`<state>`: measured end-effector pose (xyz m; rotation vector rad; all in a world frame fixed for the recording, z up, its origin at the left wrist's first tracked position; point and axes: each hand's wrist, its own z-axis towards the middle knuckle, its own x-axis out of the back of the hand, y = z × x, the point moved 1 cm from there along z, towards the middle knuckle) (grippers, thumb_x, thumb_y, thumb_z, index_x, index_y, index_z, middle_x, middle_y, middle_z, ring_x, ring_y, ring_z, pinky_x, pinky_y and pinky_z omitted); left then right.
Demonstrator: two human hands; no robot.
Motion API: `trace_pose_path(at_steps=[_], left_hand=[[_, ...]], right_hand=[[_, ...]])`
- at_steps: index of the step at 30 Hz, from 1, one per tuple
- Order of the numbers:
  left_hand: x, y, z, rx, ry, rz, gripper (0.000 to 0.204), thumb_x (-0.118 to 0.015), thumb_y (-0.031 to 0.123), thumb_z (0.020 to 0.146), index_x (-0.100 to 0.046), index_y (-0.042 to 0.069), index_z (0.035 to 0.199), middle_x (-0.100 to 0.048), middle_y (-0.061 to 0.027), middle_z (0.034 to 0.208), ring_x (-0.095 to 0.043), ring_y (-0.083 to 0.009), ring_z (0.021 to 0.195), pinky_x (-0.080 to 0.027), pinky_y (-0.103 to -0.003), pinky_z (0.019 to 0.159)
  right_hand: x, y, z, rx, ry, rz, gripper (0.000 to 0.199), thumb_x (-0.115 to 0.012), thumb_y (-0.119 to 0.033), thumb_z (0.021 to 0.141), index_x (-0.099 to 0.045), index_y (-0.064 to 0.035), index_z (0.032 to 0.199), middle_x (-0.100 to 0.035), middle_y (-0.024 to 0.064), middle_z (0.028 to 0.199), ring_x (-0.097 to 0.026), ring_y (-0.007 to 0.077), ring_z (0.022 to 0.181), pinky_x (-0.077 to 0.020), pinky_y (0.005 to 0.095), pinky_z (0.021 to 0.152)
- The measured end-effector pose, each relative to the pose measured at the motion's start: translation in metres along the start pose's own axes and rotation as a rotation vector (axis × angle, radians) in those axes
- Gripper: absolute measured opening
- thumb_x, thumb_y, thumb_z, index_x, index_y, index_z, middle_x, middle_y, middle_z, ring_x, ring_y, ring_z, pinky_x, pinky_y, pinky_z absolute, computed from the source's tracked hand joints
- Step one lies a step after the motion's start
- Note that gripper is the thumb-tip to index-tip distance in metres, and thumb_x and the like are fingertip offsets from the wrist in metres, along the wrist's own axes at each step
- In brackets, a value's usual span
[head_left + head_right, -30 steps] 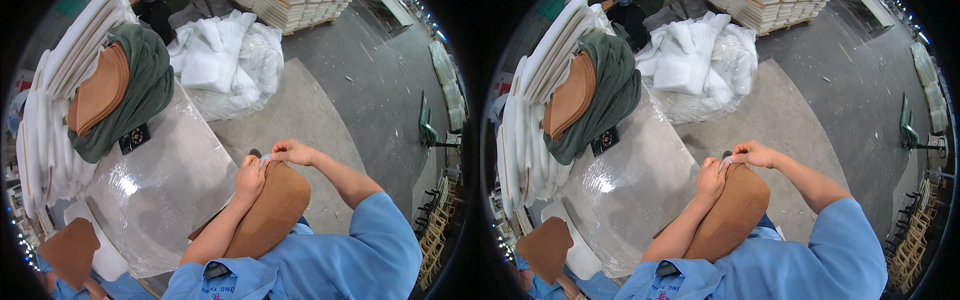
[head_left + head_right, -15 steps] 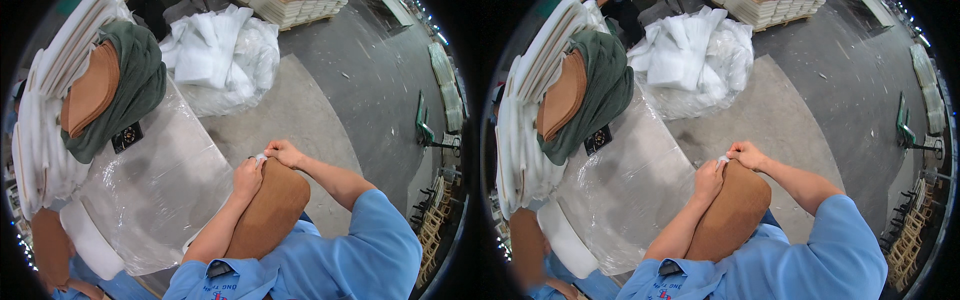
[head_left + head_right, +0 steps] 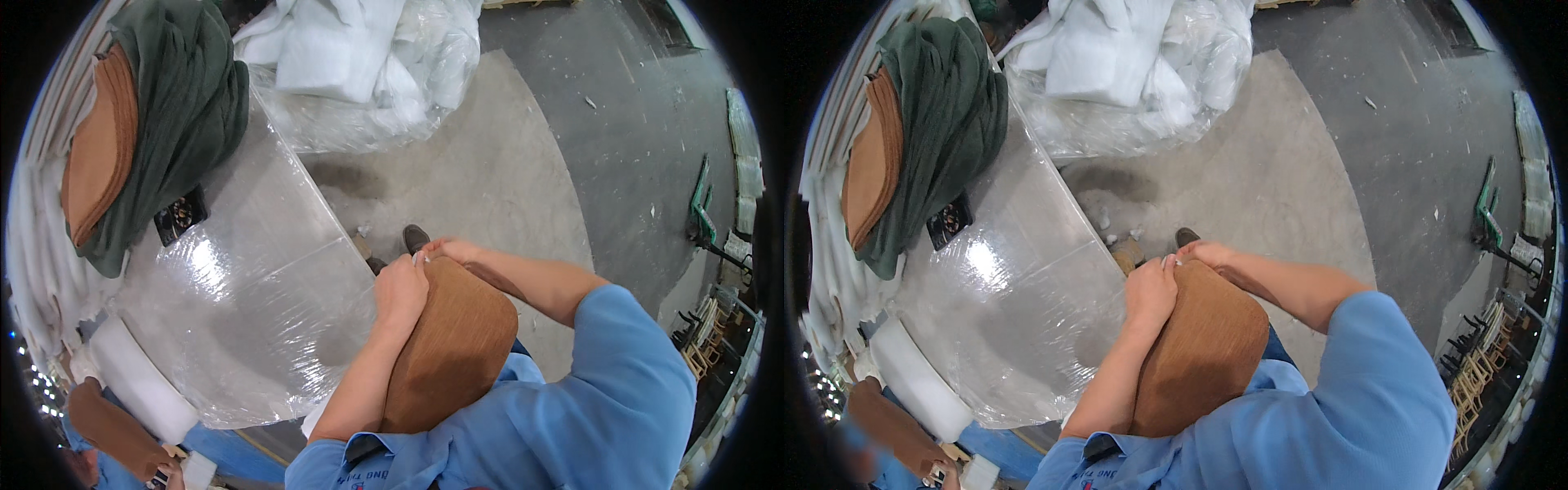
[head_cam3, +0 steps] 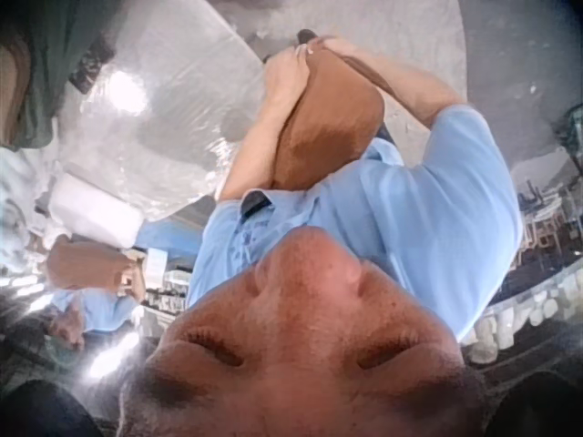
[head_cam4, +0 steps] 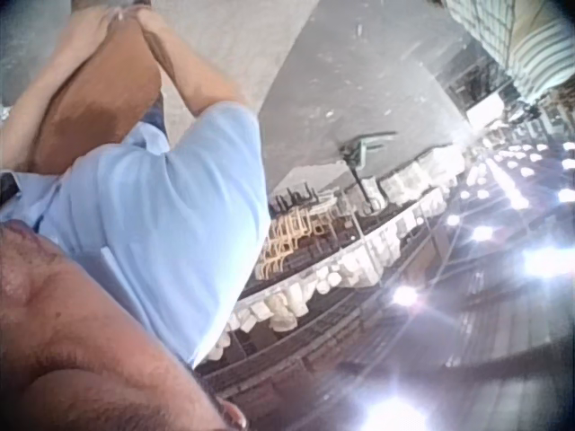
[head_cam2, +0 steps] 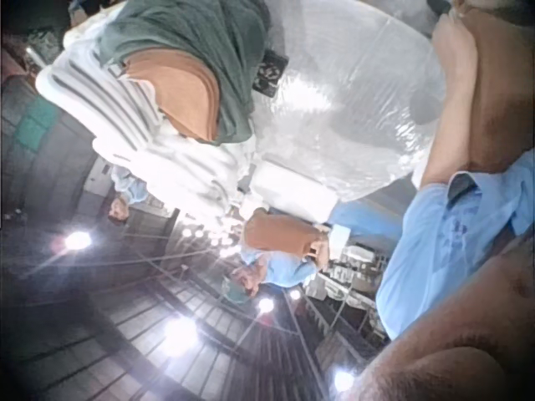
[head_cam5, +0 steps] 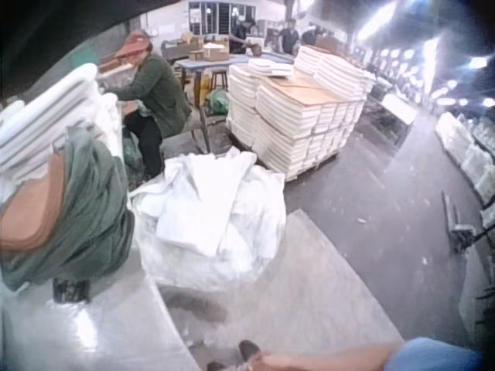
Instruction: The person wraps white foam cushions in brown fabric covers, pulling the covers over the foam and tucking the edges to fit. The person then stacks the finished covered cushions on a nearby pile.
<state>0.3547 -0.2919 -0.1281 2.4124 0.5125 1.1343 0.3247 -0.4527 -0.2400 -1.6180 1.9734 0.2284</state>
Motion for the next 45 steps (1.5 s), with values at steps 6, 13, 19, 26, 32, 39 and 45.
trace_pose_path(at_steps=[6,13,19,26,32,39,45], left_hand=[[0.007,0.009,0.01,-0.023,0.011,-0.022,0.051,-0.053,0.039,0.106,-0.071,-0.005,0.087,-0.07,-0.0309,0.09,-0.067,-0.05,0.089,-0.051,-0.056,0.08],[0.009,0.044,0.023,-0.118,-0.104,-0.109,0.056,-0.056,0.048,0.103,-0.071,-0.004,0.088,-0.069,-0.0294,0.086,-0.069,-0.0466,0.084,-0.051,-0.052,0.075],[-0.01,0.029,0.031,-0.086,-0.175,-0.123,0.055,-0.058,0.051,0.102,-0.075,-0.001,0.095,-0.071,-0.0273,0.087,-0.071,-0.0423,0.084,-0.052,-0.047,0.075],[-0.03,0.004,0.043,-0.107,-0.129,-0.361,0.049,-0.056,0.043,0.103,-0.076,-0.001,0.102,-0.072,-0.0274,0.089,-0.071,-0.043,0.086,-0.052,-0.046,0.079],[-0.032,-0.005,0.042,-0.016,-0.291,-0.304,0.045,-0.053,0.038,0.105,-0.079,0.001,0.098,-0.07,-0.0288,0.099,-0.067,-0.0446,0.099,-0.05,-0.05,0.091],[-0.03,-0.015,0.031,-0.005,-0.211,-0.321,0.046,-0.055,0.037,0.104,-0.078,-0.003,0.096,-0.07,-0.03,0.099,-0.068,-0.0444,0.098,-0.05,-0.05,0.089],[-0.043,-0.031,0.035,0.091,-0.219,-0.441,0.052,-0.056,0.039,0.103,-0.073,-0.008,0.09,-0.069,-0.0312,0.085,-0.068,-0.0456,0.083,-0.051,-0.05,0.079]], right_hand=[[0.008,0.008,-0.003,0.028,-0.163,0.276,0.027,-0.072,-0.031,0.1,-0.069,-0.0064,0.11,-0.074,0.0061,0.102,-0.072,0.0168,0.088,-0.0585,0.0356,0.078],[0.0,-0.038,-0.093,0.173,-0.082,0.358,0.033,-0.073,-0.038,0.1,-0.07,-0.0063,0.11,-0.074,0.0065,0.101,-0.071,0.018,0.089,-0.059,0.037,0.078],[0.022,-0.016,-0.068,0.151,0.038,0.252,0.036,-0.075,-0.039,0.098,-0.072,-0.0052,0.109,-0.075,0.006,0.101,-0.071,0.0179,0.089,-0.0579,0.0362,0.08],[0.02,-0.02,-0.057,-0.05,0.312,0.045,0.033,-0.076,-0.028,0.097,-0.074,-0.0042,0.119,-0.076,0.0091,0.11,-0.072,0.0199,0.096,-0.0576,0.0384,0.085],[0.033,-0.004,-0.044,-0.207,0.131,0.08,0.031,-0.072,-0.025,0.097,-0.075,-0.0024,0.118,-0.076,0.0109,0.116,-0.072,0.0218,0.099,-0.0569,0.0394,0.088],[0.005,-0.025,-0.053,-0.292,0.11,0.099,0.03,-0.068,-0.026,0.101,-0.073,-0.0012,0.116,-0.074,0.0089,0.119,-0.069,0.0187,0.104,-0.0555,0.0368,0.089],[0.026,-0.038,-0.073,0.191,0.24,0.018,0.038,-0.057,-0.035,0.109,-0.072,-0.0012,0.107,-0.074,0.0076,0.108,-0.067,0.0185,0.102,-0.0538,0.0346,0.09]])
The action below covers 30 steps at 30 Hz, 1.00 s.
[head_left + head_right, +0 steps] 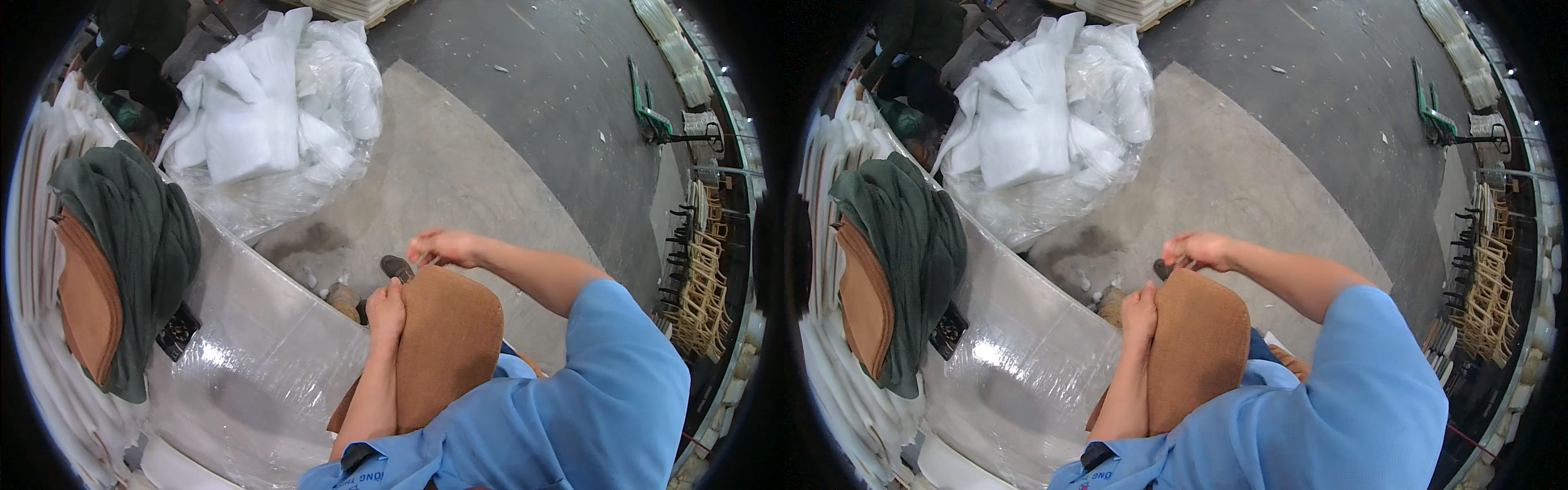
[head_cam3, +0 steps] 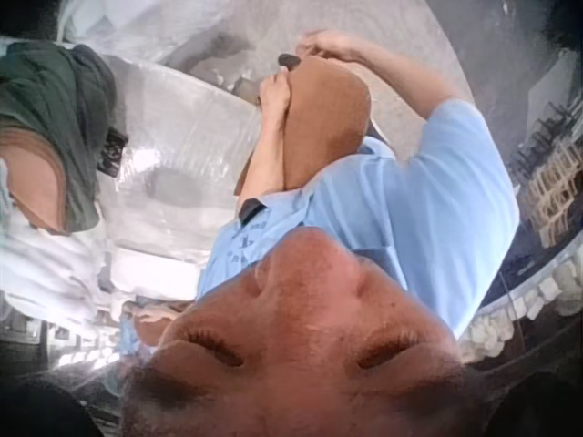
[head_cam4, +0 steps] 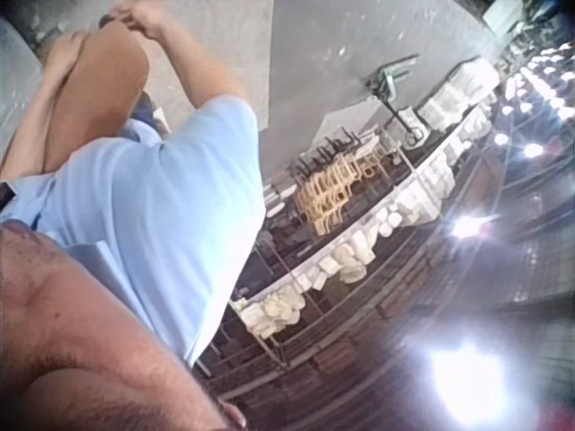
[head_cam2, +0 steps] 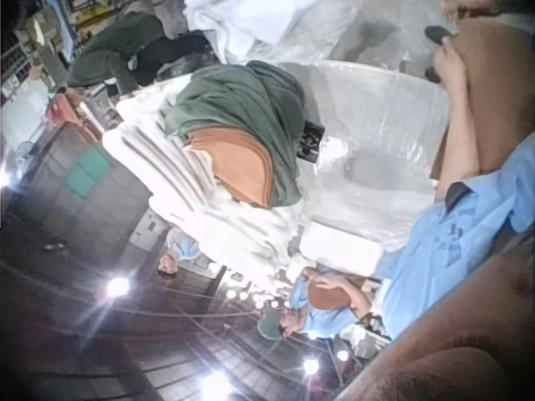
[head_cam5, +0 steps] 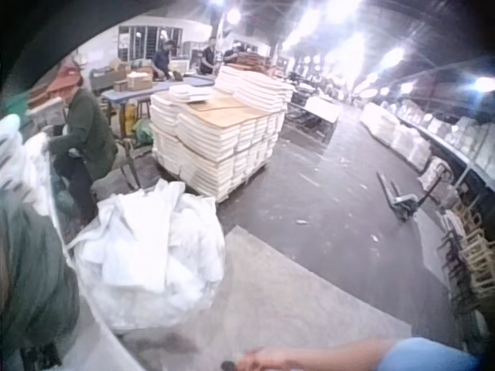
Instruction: The person wraps white foam cushions in brown fabric covers, pulling the covers over the foam and tucking the edges to fit. The person then stacks the finished covered cushions on a nearby pile.
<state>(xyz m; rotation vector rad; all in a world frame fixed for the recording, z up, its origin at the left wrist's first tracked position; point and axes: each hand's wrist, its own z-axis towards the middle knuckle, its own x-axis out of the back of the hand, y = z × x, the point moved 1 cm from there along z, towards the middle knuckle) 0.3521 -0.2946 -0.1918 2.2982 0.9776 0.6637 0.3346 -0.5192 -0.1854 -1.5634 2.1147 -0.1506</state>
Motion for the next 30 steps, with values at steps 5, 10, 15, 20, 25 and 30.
trace_pose_path(at_steps=[5,10,15,20,25,30], left_hand=[[-0.001,-0.004,0.004,-0.042,0.014,0.032,0.053,-0.057,0.039,0.103,-0.07,-0.01,0.086,-0.067,-0.0322,0.081,-0.069,-0.0429,0.078,-0.05,-0.049,0.076],[0.001,0.007,0.0,-0.028,-0.038,0.021,0.052,-0.057,0.038,0.102,-0.069,-0.01,0.087,-0.068,-0.0305,0.08,-0.069,-0.0385,0.076,-0.05,-0.048,0.075],[0.004,0.007,-0.003,-0.022,-0.06,0.023,0.048,-0.058,0.036,0.102,-0.071,-0.008,0.091,-0.07,-0.0269,0.081,-0.069,-0.0309,0.075,-0.05,-0.044,0.075],[0.009,0.002,-0.003,0.007,-0.042,0.043,0.051,-0.058,0.037,0.104,-0.069,-0.011,0.091,-0.07,-0.0232,0.078,-0.064,-0.0268,0.071,-0.049,-0.044,0.074],[0.004,-0.005,0.0,0.047,-0.04,-0.057,0.053,-0.058,0.038,0.105,-0.065,-0.011,0.085,-0.064,-0.0178,0.071,-0.055,-0.0204,0.069,-0.048,-0.042,0.071],[0.0,-0.003,0.003,0.064,-0.06,-0.05,0.052,-0.058,0.037,0.105,-0.063,-0.01,0.081,-0.06,-0.0152,0.069,-0.053,-0.0193,0.068,-0.047,-0.041,0.07]], right_hand=[[-0.023,-0.026,-0.05,0.254,-0.021,0.202,0.058,-0.042,-0.051,0.112,-0.071,-0.0043,0.094,-0.073,0.0087,0.091,-0.068,0.0205,0.098,-0.0522,0.0368,0.093],[-0.052,0.024,-0.033,0.342,-0.295,0.591,0.068,-0.032,-0.056,0.112,-0.066,-0.0064,0.08,-0.071,0.0109,0.086,-0.068,0.0267,0.095,-0.0511,0.0401,0.094],[-0.066,0.05,-0.016,0.456,-0.261,0.786,0.066,-0.036,-0.055,0.112,-0.066,-0.006,0.08,-0.071,0.0124,0.083,-0.068,0.0284,0.085,-0.0545,0.0413,0.083],[-0.054,0.036,-0.03,0.298,0.035,0.54,0.065,-0.035,-0.054,0.112,-0.064,-0.0066,0.079,-0.069,0.0115,0.079,-0.07,0.0291,0.087,-0.0534,0.0412,0.086],[-0.044,-0.006,-0.06,0.433,-0.075,0.635,0.07,-0.034,-0.061,0.11,-0.061,-0.0094,0.071,-0.065,0.0091,0.07,-0.066,0.0244,0.071,-0.0537,0.038,0.072],[-0.046,0.012,-0.027,0.446,-0.097,0.625,0.07,-0.034,-0.065,0.109,-0.045,-0.0132,0.064,-0.049,0.0036,0.055,-0.055,0.0218,0.051,-0.0501,0.037,0.066]])
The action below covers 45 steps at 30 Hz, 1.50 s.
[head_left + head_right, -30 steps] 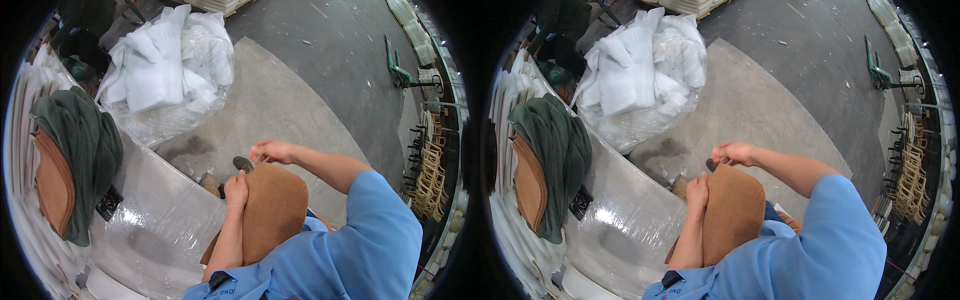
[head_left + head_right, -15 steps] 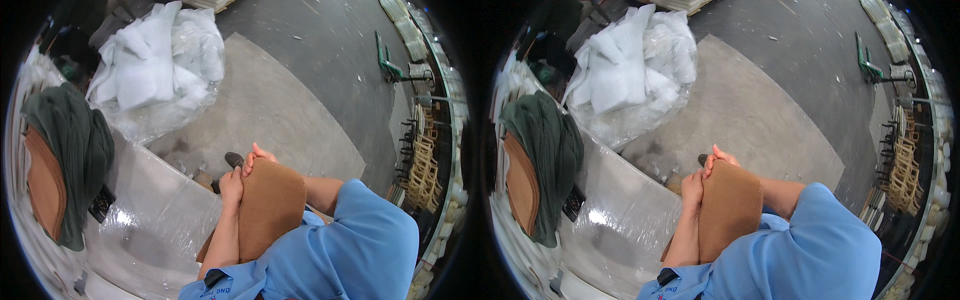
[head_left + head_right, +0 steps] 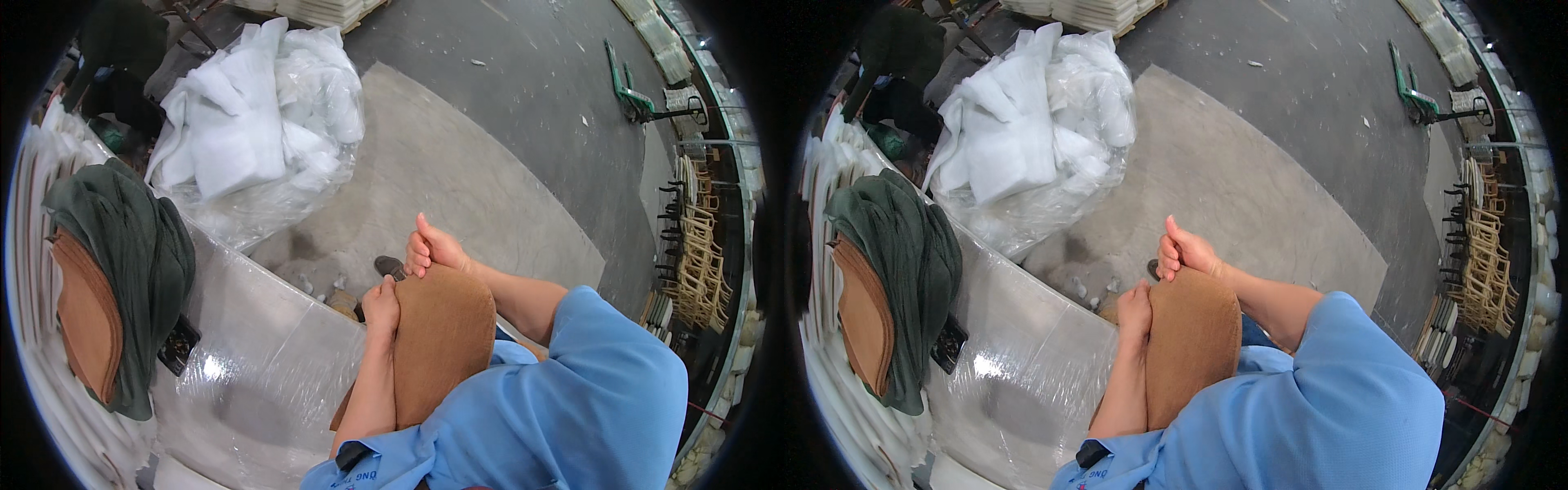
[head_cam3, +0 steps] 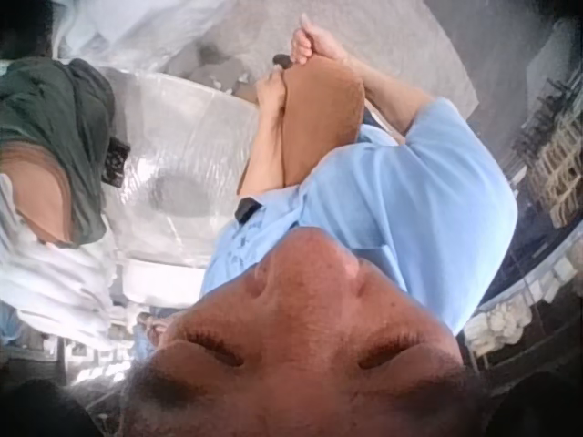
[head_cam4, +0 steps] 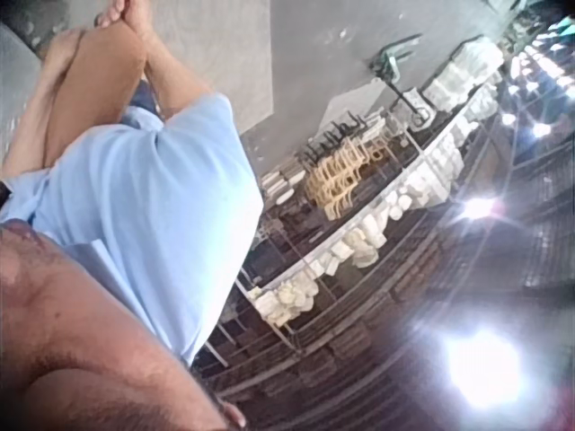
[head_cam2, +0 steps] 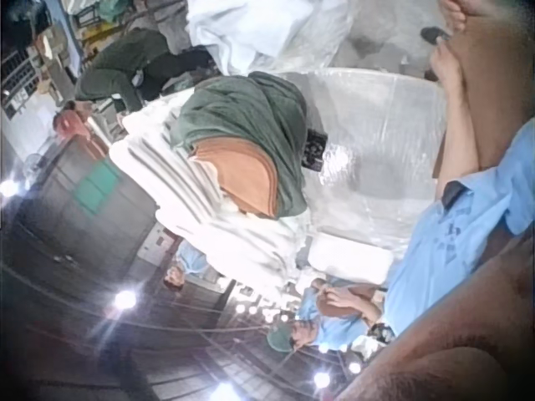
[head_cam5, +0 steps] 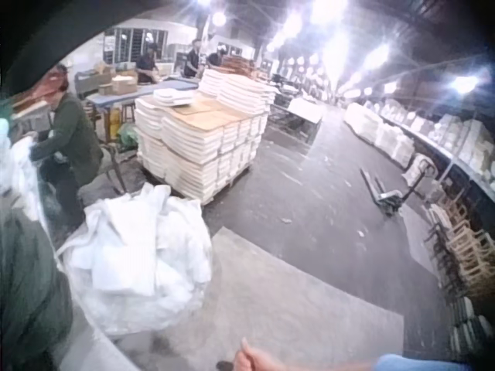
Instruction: The person wraps white foam cushions in brown fabric covers, pulling the covers over the foam and tucking the edges to fit. The person then stacks the finished covered cushions on a nearby pile.
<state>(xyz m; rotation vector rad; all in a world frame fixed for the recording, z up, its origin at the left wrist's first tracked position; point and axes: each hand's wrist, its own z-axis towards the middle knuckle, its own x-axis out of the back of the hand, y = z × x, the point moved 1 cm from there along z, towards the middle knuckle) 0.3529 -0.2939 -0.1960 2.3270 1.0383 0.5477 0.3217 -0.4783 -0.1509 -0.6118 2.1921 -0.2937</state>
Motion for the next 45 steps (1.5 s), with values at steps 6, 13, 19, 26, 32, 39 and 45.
trace_pose_path(at_steps=[6,13,19,26,32,39,45], left_hand=[[-0.001,0.003,0.007,0.004,0.014,-0.027,0.052,-0.057,0.036,0.105,-0.064,-0.01,0.081,-0.06,-0.0144,0.068,-0.053,-0.0183,0.069,-0.046,-0.041,0.069],[0.004,0.01,0.0,-0.011,-0.003,0.082,0.052,-0.056,0.036,0.107,-0.067,-0.009,0.085,-0.064,-0.0113,0.072,-0.054,-0.0173,0.07,-0.046,-0.04,0.068],[0.013,-0.003,0.006,-0.159,-0.007,0.142,0.047,-0.057,0.034,0.108,-0.064,-0.007,0.087,-0.064,-0.0124,0.078,-0.055,-0.0185,0.075,-0.047,-0.038,0.073],[0.05,0.059,-0.067,-0.612,0.176,0.222,0.035,-0.057,0.026,0.106,-0.059,-0.001,0.129,-0.059,-0.0199,0.135,-0.06,-0.0338,0.119,-0.048,-0.043,0.103],[0.121,-0.004,-0.219,-0.409,-0.298,0.549,0.055,-0.047,0.033,0.11,-0.046,0.002,0.156,-0.041,-0.0192,0.164,-0.032,-0.0347,0.156,-0.025,-0.043,0.127],[0.173,-0.125,-0.351,0.221,0.329,0.028,0.06,-0.043,0.043,0.112,-0.041,0.006,0.159,-0.051,-0.016,0.156,-0.047,-0.0335,0.145,-0.036,-0.047,0.12],[0.071,-0.122,-0.387,-0.043,0.316,-1.559,0.064,-0.05,0.049,0.11,-0.038,0.01,0.159,-0.052,-0.01,0.155,-0.05,-0.0284,0.142,-0.043,-0.051,0.115]], right_hand=[[0.009,0.01,0.015,-0.072,-0.006,0.138,0.07,-0.038,-0.071,0.105,-0.042,-0.0166,0.062,-0.044,-0.0007,0.053,-0.052,0.0198,0.049,-0.0489,0.0395,0.062],[0.019,0.036,0.024,-0.13,-0.055,0.371,0.063,-0.051,-0.064,0.105,-0.049,-0.0148,0.065,-0.051,-0.0001,0.058,-0.056,0.0198,0.051,-0.0487,0.039,0.058],[0.022,-0.007,-0.011,0.154,0.276,-0.29,0.051,-0.052,-0.055,0.107,-0.069,-0.0094,0.092,-0.073,0.0055,0.088,-0.07,0.0186,0.086,-0.051,0.0375,0.078],[-0.032,-0.049,-0.055,-0.246,0.015,-0.863,0.052,-0.067,-0.043,0.102,-0.062,-0.0066,0.139,-0.067,0.0075,0.131,-0.059,0.0216,0.127,-0.0467,0.0396,0.107],[-0.051,-0.055,-0.031,-0.648,-0.072,-1.179,0.056,-0.073,-0.039,0.097,-0.06,-0.0077,0.142,-0.067,0.008,0.132,-0.063,0.0201,0.12,-0.0506,0.0378,0.102],[-0.067,-0.023,0.032,-0.874,-0.166,-1.366,0.043,-0.075,-0.035,0.096,-0.071,-0.0036,0.125,-0.075,0.01,0.117,-0.071,0.0201,0.102,-0.0556,0.0384,0.092],[-0.06,-0.021,0.034,-0.931,-0.182,-1.282,0.045,-0.074,-0.04,0.097,-0.071,-0.0032,0.122,-0.076,0.0103,0.114,-0.073,0.0196,0.098,-0.0581,0.0381,0.089]])
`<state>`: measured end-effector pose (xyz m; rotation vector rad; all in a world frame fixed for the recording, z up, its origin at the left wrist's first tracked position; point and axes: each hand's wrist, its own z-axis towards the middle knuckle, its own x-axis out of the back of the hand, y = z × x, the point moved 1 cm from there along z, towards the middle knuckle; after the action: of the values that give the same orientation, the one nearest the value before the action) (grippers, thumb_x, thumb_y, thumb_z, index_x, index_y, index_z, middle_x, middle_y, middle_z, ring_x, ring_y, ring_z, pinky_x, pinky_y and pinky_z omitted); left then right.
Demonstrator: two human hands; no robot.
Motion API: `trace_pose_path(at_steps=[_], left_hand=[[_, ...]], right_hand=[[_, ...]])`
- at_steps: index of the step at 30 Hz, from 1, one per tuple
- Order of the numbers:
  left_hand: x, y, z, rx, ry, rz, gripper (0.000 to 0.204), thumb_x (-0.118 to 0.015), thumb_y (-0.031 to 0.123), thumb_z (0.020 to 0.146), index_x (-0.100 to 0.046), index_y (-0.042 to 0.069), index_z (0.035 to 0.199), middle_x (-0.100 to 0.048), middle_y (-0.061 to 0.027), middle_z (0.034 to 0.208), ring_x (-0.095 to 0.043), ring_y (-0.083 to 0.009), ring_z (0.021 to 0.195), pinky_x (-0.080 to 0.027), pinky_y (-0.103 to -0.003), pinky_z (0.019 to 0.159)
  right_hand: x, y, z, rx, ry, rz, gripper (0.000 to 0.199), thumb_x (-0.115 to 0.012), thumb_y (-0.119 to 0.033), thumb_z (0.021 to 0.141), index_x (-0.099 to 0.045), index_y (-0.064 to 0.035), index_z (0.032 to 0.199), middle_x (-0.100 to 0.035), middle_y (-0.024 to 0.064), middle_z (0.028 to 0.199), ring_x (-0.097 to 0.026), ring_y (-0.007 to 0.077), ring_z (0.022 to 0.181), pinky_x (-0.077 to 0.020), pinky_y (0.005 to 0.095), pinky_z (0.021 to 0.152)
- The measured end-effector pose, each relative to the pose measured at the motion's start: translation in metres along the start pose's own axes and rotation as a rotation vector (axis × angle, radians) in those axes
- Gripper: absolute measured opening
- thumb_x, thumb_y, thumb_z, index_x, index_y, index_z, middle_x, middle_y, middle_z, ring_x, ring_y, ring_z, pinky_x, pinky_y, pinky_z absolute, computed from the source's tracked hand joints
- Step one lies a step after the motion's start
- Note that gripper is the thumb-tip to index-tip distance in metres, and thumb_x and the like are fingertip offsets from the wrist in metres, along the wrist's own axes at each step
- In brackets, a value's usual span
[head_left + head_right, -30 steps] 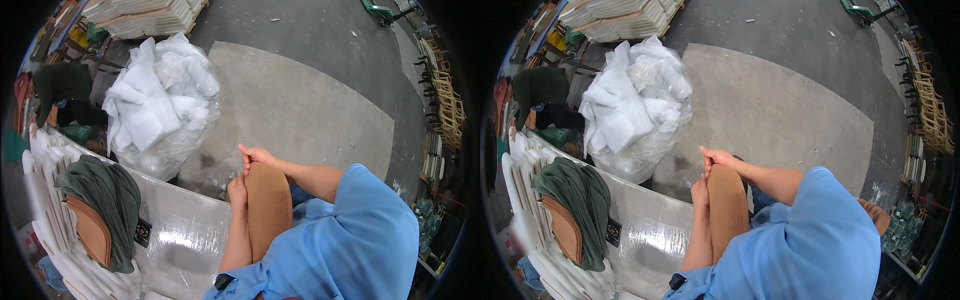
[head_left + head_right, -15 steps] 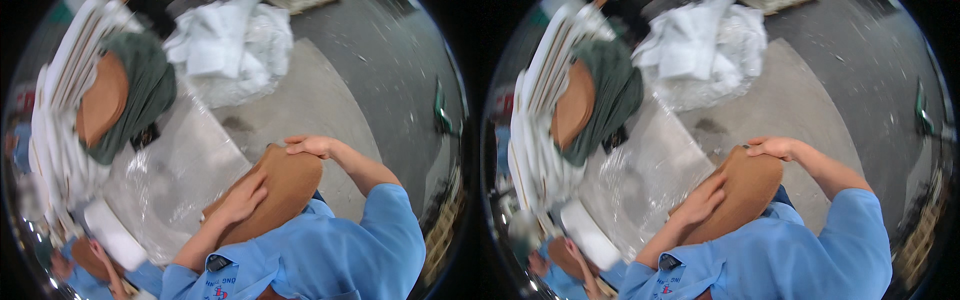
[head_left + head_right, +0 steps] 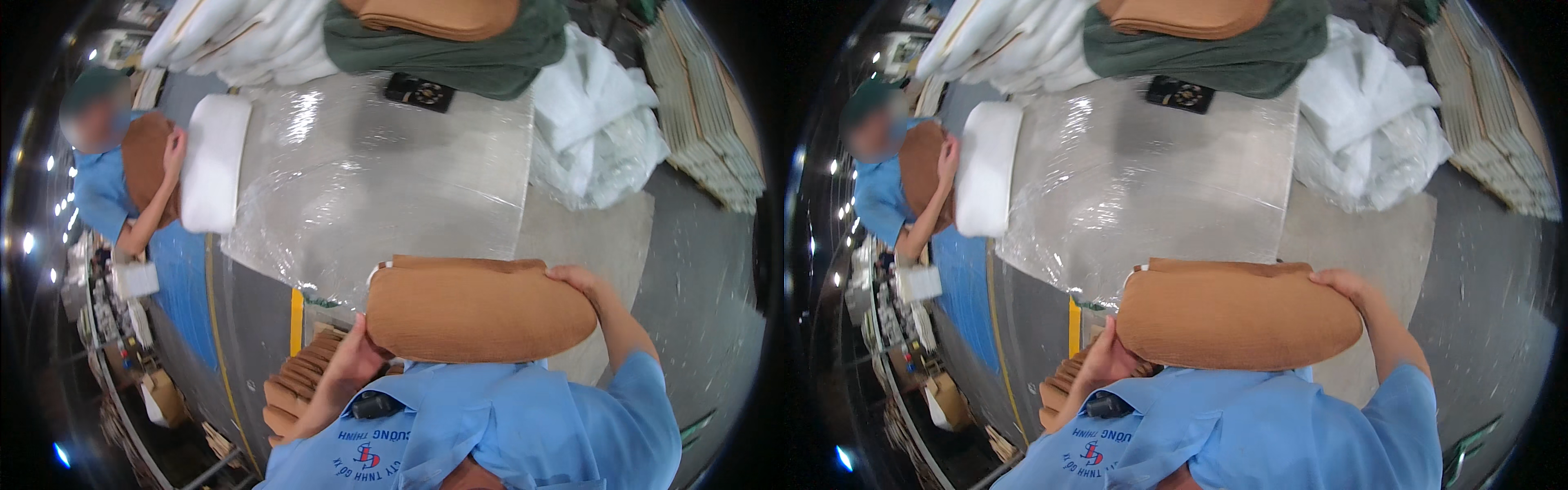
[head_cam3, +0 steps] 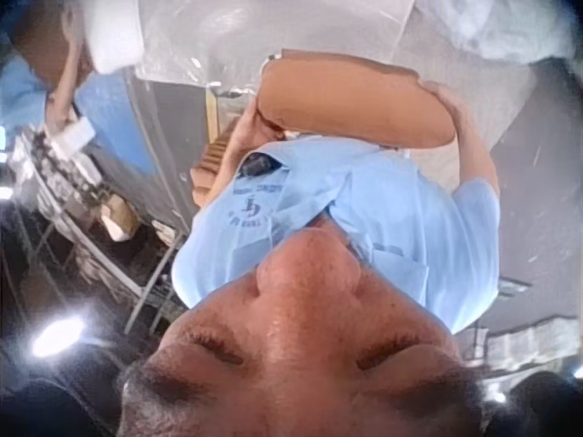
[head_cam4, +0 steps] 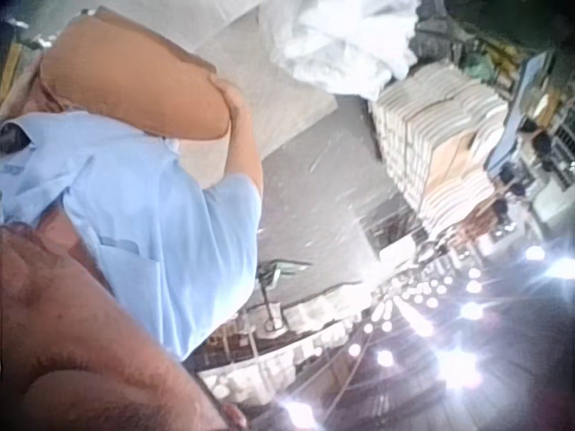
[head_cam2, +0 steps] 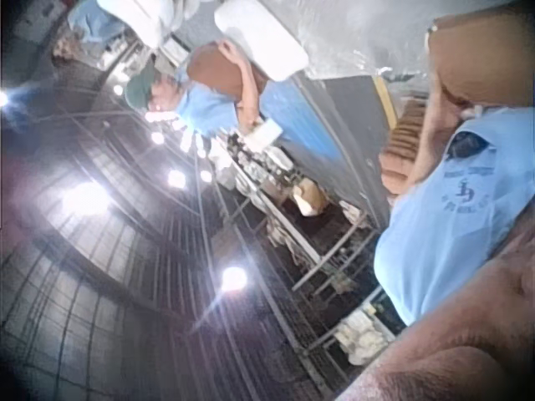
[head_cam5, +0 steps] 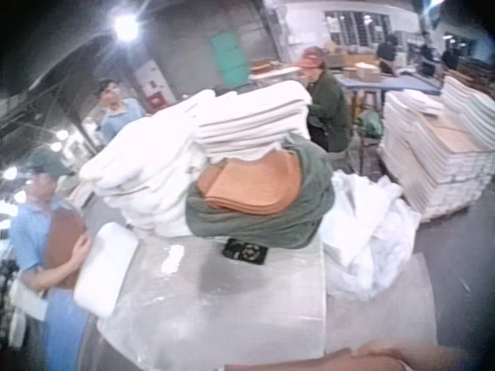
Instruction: The person wraps white foam cushions in brown fabric covers, pulling the covers over the foam and tucking the edges to fit. The person then stacks the finished covered cushions on a nearby pile.
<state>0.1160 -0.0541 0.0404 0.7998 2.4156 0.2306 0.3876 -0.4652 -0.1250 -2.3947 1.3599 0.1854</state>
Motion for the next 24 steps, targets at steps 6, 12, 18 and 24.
trace_pose_path(at_steps=[6,12,18,24], left_hand=[[-0.067,-0.018,0.018,-0.398,-0.035,-0.16,0.066,-0.071,0.026,0.102,-0.038,0.008,0.157,-0.049,-0.0095,0.156,-0.049,-0.0278,0.142,-0.041,-0.05,0.118],[-0.138,0.005,0.042,-0.794,-0.062,0.093,0.067,-0.076,0.006,0.094,-0.043,0.005,0.153,-0.053,-0.0082,0.152,-0.051,-0.025,0.139,-0.04,-0.044,0.117],[-0.16,0.072,0.031,-0.858,0.008,0.475,0.051,-0.078,0.001,0.087,-0.061,-0.001,0.135,-0.071,-0.0106,0.125,-0.068,-0.0231,0.113,-0.052,-0.037,0.101],[-0.156,0.121,0.002,-0.704,-0.129,1.148,0.054,-0.079,0.003,0.082,-0.06,-0.003,0.133,-0.071,-0.0118,0.123,-0.068,-0.0217,0.111,-0.054,-0.037,0.098]], right_hand=[[-0.014,0.024,-0.015,0.255,0.03,0.133,0.033,-0.069,-0.032,0.103,-0.068,-0.0036,0.119,-0.073,0.0048,0.104,-0.07,0.0142,0.09,-0.0576,0.0317,0.08],[-0.097,-0.001,-0.001,0.902,0.139,0.413,0.035,-0.064,-0.027,0.106,-0.058,-0.005,0.133,-0.068,0.0034,0.119,-0.065,0.0121,0.106,-0.0542,0.0314,0.091],[-0.171,0.024,0.0,0.951,0.077,0.358,0.068,-0.072,-0.029,0.101,-0.036,-0.0077,0.155,-0.054,0.013,0.14,-0.061,0.0166,0.108,-0.0529,0.0356,0.097],[-0.168,0.007,-0.011,1.177,0.407,0.304,0.072,-0.078,-0.024,0.095,-0.038,-0.0078,0.152,-0.054,0.0138,0.129,-0.058,0.0191,0.109,-0.0529,0.0359,0.095]])
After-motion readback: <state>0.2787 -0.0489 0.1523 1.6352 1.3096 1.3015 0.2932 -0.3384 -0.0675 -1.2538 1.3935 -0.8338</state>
